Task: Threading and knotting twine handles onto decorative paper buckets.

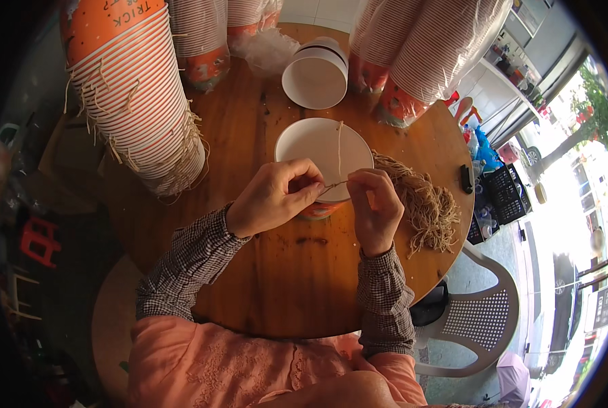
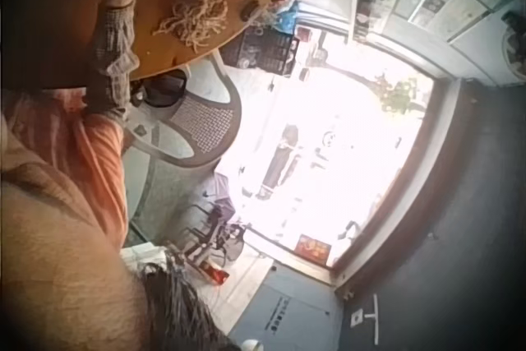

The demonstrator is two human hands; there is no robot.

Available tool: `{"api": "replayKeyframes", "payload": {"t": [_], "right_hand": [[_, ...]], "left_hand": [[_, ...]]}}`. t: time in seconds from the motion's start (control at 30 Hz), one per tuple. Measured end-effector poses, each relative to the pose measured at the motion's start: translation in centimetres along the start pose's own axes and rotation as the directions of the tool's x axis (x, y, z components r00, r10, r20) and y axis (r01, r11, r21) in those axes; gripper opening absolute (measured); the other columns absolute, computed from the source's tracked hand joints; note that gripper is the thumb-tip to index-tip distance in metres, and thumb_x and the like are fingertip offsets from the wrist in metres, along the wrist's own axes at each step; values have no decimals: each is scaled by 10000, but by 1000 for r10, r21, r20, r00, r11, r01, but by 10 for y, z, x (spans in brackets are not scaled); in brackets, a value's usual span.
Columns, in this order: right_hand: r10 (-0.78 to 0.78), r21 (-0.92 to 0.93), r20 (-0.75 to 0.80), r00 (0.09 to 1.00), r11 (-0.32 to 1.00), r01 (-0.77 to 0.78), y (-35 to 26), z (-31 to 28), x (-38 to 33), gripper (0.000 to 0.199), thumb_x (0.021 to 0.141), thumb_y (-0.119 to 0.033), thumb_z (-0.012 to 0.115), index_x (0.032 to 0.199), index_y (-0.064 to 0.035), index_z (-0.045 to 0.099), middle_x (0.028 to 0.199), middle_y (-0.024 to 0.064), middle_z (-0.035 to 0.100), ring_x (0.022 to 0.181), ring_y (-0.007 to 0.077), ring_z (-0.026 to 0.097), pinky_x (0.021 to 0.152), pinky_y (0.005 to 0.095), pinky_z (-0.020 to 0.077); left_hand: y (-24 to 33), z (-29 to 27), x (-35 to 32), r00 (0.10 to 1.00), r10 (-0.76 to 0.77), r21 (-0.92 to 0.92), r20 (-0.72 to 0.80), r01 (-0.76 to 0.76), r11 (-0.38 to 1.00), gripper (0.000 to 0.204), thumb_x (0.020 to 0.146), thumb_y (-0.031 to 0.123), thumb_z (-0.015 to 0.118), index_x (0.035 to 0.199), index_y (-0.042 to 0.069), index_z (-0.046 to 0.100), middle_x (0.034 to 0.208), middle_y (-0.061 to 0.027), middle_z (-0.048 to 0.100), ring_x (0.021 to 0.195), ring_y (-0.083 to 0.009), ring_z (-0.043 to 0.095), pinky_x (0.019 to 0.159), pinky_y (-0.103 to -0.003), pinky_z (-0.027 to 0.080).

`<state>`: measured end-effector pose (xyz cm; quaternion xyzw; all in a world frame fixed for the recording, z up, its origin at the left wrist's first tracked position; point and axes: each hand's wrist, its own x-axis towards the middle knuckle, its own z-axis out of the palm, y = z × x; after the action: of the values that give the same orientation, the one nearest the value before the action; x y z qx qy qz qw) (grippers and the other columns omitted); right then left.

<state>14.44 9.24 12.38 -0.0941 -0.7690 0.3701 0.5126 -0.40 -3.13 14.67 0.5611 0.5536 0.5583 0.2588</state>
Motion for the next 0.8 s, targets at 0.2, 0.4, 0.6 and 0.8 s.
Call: {"api": "replayKeyframes", "payload": {"t": [0.2, 0.4, 0.6, 0.8], "right_hand": [[-19, 44, -27, 999, 999, 20, -6, 0, 0, 125, 799, 96, 630, 897, 22, 606, 884, 85, 629, 773, 159, 604, 696, 251, 483], [6, -22, -78, 997, 1000, -8, -5, -3, 0, 107, 816, 105, 597, 882, 20, 592, 885, 80, 628, 773, 144, 600, 697, 246, 486], [218, 231, 21, 976, 948, -217, -5, -1, -2, 84, 892, 50, 543, 959, 3, 564, 968, 89, 662, 730, 99, 583, 661, 226, 490], [-4, -92, 107, 994, 996, 14, -14, 1, -4, 100, 909, 8, 536, 994, -22, 578, 898, 78, 675, 621, 139, 623, 561, 254, 508]], "left_hand": [[3, 7, 0, 997, 66, 151, -28, -61, 987, 98, 917, 77, 598, 914, -21, 600, 800, -43, 646, 767, -71, 600, 689, -235, 487], [0, 8, 0, 991, 133, 328, 9, -129, 936, 83, 895, 57, 612, 889, -23, 591, 742, -86, 644, 711, -111, 635, 640, -263, 496], [-4, 4, 0, 982, 188, 255, 37, -191, 948, 78, 879, 64, 630, 891, -8, 601, 670, -103, 608, 640, -100, 620, 590, -267, 477], [4, 13, -1, 989, 121, 314, -86, -89, 945, 94, 848, 49, 673, 932, 17, 645, 541, -43, 529, 487, -64, 495, 489, -261, 396]]}}
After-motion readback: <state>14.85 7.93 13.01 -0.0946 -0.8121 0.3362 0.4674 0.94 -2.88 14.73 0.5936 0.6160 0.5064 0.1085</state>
